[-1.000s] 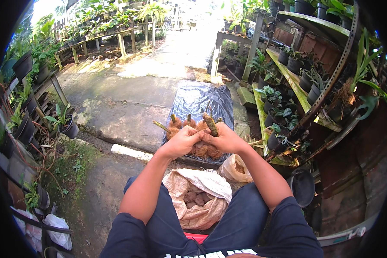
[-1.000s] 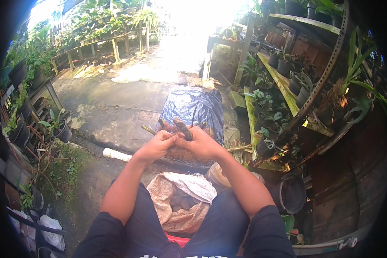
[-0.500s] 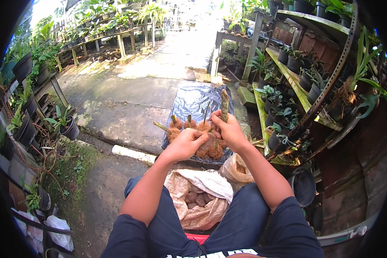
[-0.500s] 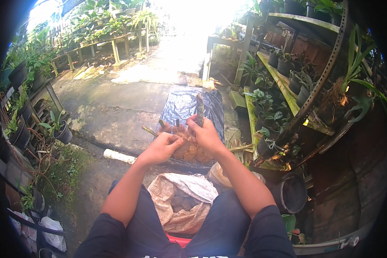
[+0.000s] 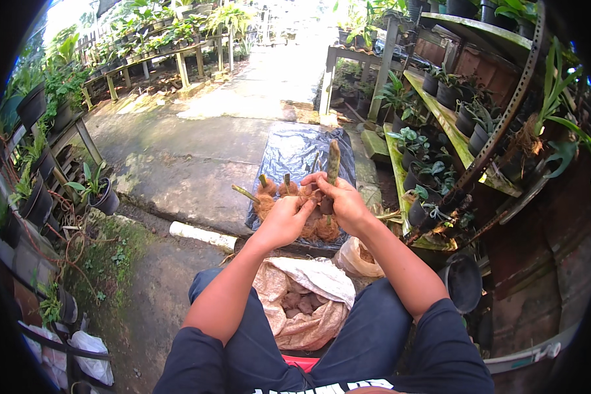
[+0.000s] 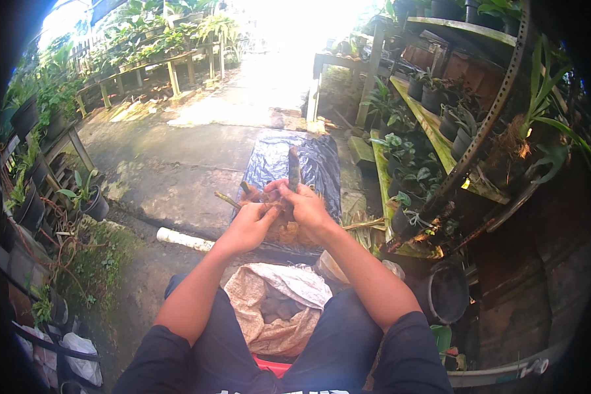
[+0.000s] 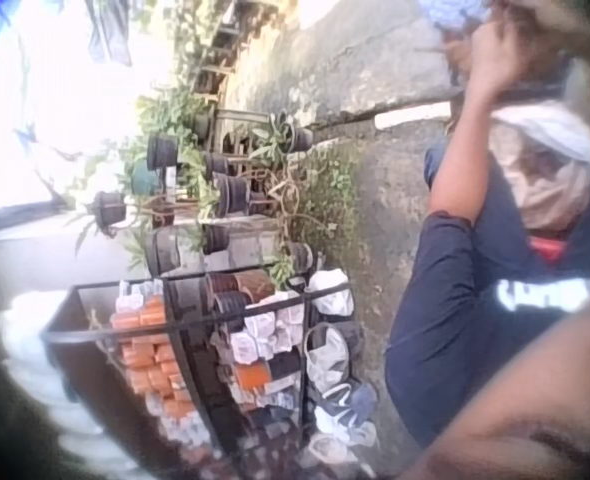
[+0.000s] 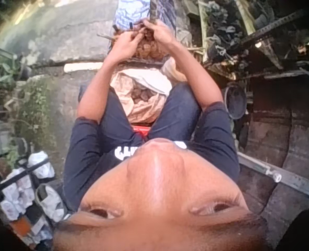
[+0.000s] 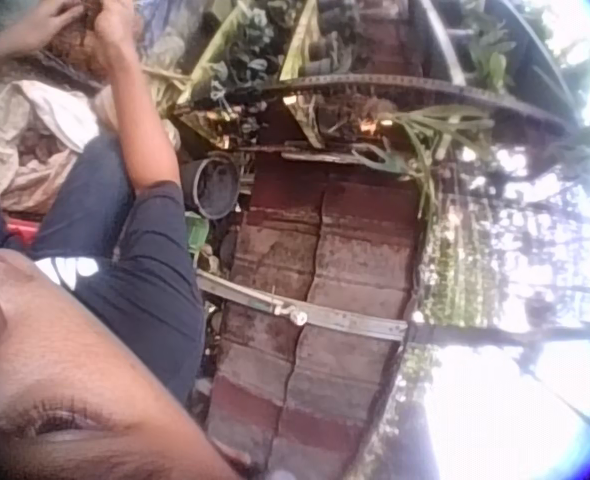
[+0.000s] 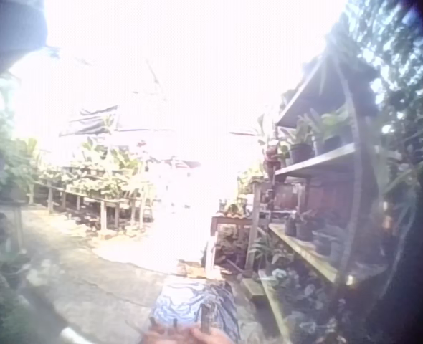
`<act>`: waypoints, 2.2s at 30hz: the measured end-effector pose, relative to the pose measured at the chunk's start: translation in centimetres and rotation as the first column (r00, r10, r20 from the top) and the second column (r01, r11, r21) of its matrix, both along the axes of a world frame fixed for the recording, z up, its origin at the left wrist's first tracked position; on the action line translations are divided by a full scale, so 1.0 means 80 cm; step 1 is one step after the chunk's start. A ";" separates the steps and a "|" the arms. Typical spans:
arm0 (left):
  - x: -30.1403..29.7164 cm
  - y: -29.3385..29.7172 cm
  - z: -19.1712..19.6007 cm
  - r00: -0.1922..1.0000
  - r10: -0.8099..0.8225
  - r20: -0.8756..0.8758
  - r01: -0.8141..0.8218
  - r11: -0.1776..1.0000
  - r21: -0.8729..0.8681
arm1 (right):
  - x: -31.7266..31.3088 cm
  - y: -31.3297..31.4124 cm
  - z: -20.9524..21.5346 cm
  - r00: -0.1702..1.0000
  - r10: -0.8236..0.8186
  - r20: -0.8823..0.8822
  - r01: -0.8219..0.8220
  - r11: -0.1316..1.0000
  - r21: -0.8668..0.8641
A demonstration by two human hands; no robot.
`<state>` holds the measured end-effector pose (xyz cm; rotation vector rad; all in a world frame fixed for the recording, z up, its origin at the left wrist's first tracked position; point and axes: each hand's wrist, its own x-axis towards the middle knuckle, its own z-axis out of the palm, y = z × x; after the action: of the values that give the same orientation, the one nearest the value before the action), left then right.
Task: The person sits on the ground and packs plant stems with fibrous material into a cloth bag. They repeatedly take handfuls of the fibrous material, wrap it around the stems, and place the bundles into the bag.
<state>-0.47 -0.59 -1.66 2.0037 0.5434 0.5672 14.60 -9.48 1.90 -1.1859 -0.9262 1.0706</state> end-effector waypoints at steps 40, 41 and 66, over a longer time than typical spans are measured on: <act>-0.002 0.006 -0.001 0.942 0.120 0.313 -0.232 0.908 0.350 | 0.016 0.005 -0.016 0.607 0.034 0.794 0.029 0.997 -0.066; -0.002 0.006 -0.002 0.944 0.140 0.300 -0.235 0.923 0.306 | 0.015 0.004 -0.015 0.568 0.011 0.823 0.052 0.997 -0.049; -0.022 0.016 0.018 0.827 -0.123 0.549 0.364 0.861 -0.354 | 0.001 0.006 -0.013 0.988 0.141 0.067 -0.144 0.989 0.037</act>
<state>-2.24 0.66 -0.19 1.3727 0.0587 0.7040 14.71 -9.04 0.87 -1.1380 -1.0917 1.1269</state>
